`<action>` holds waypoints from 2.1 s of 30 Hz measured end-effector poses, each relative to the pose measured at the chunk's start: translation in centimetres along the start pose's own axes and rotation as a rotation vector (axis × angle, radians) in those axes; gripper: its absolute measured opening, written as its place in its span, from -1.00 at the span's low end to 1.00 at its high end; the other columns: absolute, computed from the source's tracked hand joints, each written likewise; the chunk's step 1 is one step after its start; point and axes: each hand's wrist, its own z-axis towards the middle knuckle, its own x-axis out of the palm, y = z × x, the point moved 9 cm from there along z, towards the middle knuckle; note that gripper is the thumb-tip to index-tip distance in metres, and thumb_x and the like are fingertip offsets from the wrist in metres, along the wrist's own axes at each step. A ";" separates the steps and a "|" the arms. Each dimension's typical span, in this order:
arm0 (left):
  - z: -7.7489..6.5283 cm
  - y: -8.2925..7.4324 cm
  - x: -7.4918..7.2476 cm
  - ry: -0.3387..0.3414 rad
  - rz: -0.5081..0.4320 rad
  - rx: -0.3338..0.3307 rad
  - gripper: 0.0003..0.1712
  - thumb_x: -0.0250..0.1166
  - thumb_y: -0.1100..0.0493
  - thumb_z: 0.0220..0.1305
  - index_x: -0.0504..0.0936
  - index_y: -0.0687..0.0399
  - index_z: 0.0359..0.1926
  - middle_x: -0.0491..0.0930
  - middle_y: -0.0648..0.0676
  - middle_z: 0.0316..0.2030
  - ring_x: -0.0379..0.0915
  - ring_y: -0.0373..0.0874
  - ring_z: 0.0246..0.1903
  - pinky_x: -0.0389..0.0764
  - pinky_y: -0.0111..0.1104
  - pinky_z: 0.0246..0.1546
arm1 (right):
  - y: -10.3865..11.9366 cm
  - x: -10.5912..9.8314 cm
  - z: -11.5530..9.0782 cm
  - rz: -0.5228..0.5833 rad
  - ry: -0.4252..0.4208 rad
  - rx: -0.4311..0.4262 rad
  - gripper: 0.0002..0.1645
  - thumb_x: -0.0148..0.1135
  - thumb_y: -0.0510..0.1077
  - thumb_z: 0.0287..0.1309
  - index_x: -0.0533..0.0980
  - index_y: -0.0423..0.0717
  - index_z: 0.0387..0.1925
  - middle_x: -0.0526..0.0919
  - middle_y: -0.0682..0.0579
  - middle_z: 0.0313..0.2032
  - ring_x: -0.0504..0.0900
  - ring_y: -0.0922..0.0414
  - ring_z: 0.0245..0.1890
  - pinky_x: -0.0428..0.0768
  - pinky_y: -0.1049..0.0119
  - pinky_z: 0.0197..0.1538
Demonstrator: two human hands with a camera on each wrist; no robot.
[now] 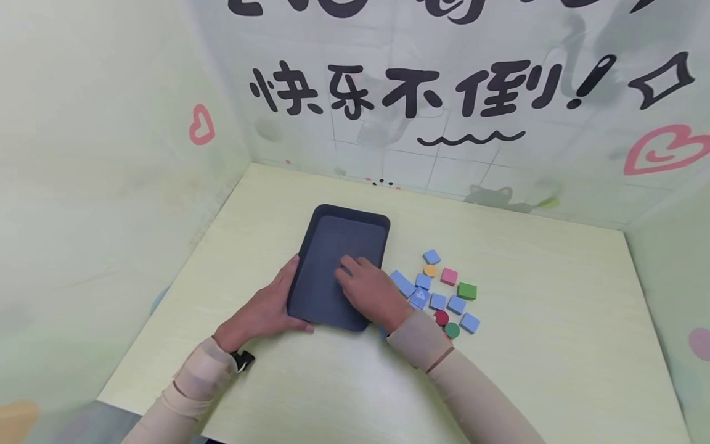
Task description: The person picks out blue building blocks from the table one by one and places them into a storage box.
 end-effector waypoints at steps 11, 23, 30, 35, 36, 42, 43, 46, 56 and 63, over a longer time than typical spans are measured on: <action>0.1 -0.1 0.1 0.010 0.002 -0.002 0.67 0.64 -0.31 -0.28 -0.32 0.10 0.58 -0.23 0.03 0.56 0.36 0.15 0.22 0.42 -0.13 0.14 | 1.9 2.4 0.2 -0.038 0.150 -0.051 -0.75 0.15 -0.27 0.39 0.62 -0.04 0.02 0.49 -0.05 0.10 0.55 0.05 -0.11 0.54 0.30 0.00; 0.1 -0.1 0.2 0.019 0.013 -0.001 0.67 0.63 -0.33 -0.26 -0.34 0.11 0.58 -0.26 0.05 0.56 0.30 0.14 0.27 0.42 -0.13 0.15 | 2.1 3.0 -0.1 -0.040 0.130 -0.063 -0.80 0.21 -0.20 0.36 0.65 0.03 -0.06 0.52 -0.03 -0.04 0.56 0.10 -0.24 0.57 0.31 -0.10; 0.1 -0.1 0.3 0.012 0.021 0.011 0.67 0.63 -0.32 -0.26 -0.33 0.13 0.58 -0.24 0.06 0.56 0.34 0.15 0.24 0.44 -0.13 0.12 | 1.8 2.7 -0.5 0.008 0.094 -0.032 -0.52 0.15 0.16 0.39 0.52 0.12 0.24 0.51 -0.07 0.15 0.50 -0.03 0.12 0.49 0.15 0.14; 0.2 -0.1 0.4 0.004 0.025 0.012 0.67 0.63 -0.33 -0.26 -0.35 0.10 0.58 -0.23 0.06 0.56 0.39 0.15 0.19 0.46 -0.13 0.10 | 1.7 1.2 -0.7 -0.018 0.023 -0.044 -0.43 0.07 0.23 0.40 0.47 0.13 0.31 0.42 -0.13 0.31 0.28 -0.13 0.36 0.28 0.05 0.32; 0.2 -0.1 0.4 0.002 0.023 0.013 0.68 0.63 -0.33 -0.27 -0.35 0.09 0.58 -0.22 0.06 0.56 0.40 0.15 0.18 0.46 -0.13 0.09 | 1.7 1.0 -0.8 -0.026 0.015 -0.044 -0.42 0.07 0.25 0.40 0.46 0.13 0.32 0.40 -0.14 0.32 0.24 -0.13 0.39 0.25 0.04 0.34; 0.2 -0.2 0.2 -0.004 0.003 0.007 0.69 0.66 -0.29 -0.29 -0.34 0.08 0.58 -0.18 0.09 0.55 0.38 0.16 0.20 0.46 -0.11 0.10 | 1.0 -0.2 -1.5 -0.061 0.010 -0.035 -0.35 0.00 0.30 0.41 0.41 0.13 0.38 0.32 -0.13 0.39 0.12 -0.12 0.45 0.10 0.06 0.40; 0.2 -0.2 0.2 -0.003 0.000 0.005 0.68 0.66 -0.28 -0.29 -0.35 0.08 0.58 -0.18 0.09 0.55 0.37 0.16 0.21 0.45 -0.11 0.10 | 0.8 -0.4 -1.6 -0.063 0.011 -0.031 -0.35 -0.01 0.30 0.41 0.40 0.13 0.38 0.31 -0.12 0.40 0.11 -0.12 0.45 0.08 0.06 0.41; 0.1 -0.2 0.1 -0.002 0.001 0.001 0.68 0.65 -0.28 -0.28 -0.35 0.09 0.58 -0.20 0.09 0.55 0.34 0.17 0.23 0.44 -0.09 0.12 | 0.2 -1.0 -2.2 -0.067 0.006 -0.018 -0.35 0.00 0.28 0.41 0.40 0.13 0.39 0.29 -0.12 0.41 0.09 -0.12 0.46 0.04 0.06 0.42; 0.4 0.1 0.4 -0.002 -0.006 0.000 0.68 0.65 -0.31 -0.28 -0.34 0.07 0.58 -0.23 0.04 0.56 0.25 0.15 0.30 0.39 -0.09 0.18 | -2.0 -3.8 -5.9 -0.070 -0.053 0.033 -0.35 0.07 0.22 0.35 0.44 0.03 0.35 0.30 -0.15 0.40 0.13 -0.15 0.44 0.13 0.03 0.39; 0.3 0.0 0.3 0.017 -0.012 0.007 0.67 0.63 -0.30 -0.25 -0.37 0.07 0.58 -0.26 0.03 0.56 0.21 0.15 0.33 0.38 -0.09 0.18 | -3.6 -4.6 -8.9 -0.022 -0.082 0.077 -0.34 0.04 0.23 0.33 0.46 0.02 0.33 0.35 -0.16 0.36 0.20 -0.18 0.40 0.24 -0.03 0.33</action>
